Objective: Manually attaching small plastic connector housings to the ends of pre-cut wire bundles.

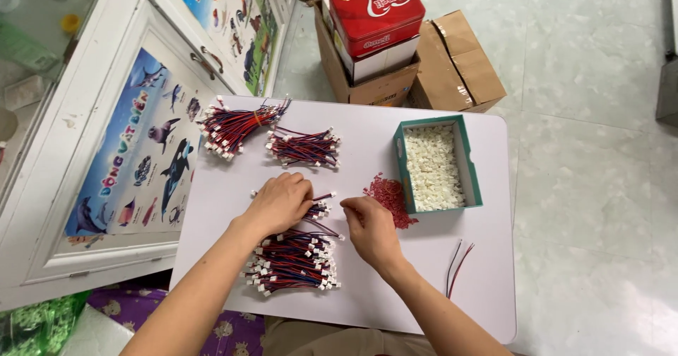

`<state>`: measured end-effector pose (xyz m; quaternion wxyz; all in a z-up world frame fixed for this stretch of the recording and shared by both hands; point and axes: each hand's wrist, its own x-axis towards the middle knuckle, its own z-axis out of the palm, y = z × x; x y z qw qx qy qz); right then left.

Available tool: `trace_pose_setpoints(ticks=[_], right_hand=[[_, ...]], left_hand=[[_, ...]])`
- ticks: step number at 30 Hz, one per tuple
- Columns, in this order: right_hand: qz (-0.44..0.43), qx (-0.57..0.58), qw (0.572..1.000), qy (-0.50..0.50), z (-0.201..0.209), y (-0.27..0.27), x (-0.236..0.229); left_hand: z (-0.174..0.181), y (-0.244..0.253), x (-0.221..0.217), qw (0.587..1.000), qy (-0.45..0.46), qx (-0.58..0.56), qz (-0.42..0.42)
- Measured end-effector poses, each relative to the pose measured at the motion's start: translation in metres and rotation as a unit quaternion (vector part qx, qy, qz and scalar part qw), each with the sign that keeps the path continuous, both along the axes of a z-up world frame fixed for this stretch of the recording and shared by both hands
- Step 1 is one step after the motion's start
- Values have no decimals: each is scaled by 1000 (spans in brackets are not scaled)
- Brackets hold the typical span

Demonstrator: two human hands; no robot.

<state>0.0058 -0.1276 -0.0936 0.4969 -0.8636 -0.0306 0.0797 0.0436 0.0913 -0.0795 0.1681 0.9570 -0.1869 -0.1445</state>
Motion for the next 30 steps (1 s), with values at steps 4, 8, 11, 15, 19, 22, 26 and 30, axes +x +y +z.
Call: trace_pose_setpoints(ticks=[4,8,11,15,19,22,26,30], right_hand=[[-6,10,1000,22,1,9,3],[-16,21,998,50,-17,13,3],[-16,12,1000,2,-35,22,6],[51,-99,991,-70,-32,30,18],[110,-189,972,-90,-40,26,17],[118,-193,964,-137,-37,20,3],[53,-72,991,-101,-12,-1,-21],[-15,45,999,-16,28,-28,-42]], left_hand=[[-4,7,-4,1000,6,27,-16],[-10,1,-3,999,-11,-14,-37],[-10,-5,2,1000,-21,-4,-14],[-15,-11,11,1000,7,14,-12],[-11,-20,20,999,0,-39,12],[-4,-46,39,991,13,-110,68],[-19,-99,59,987,23,-153,36],[-36,-121,61,990,60,-125,-34]])
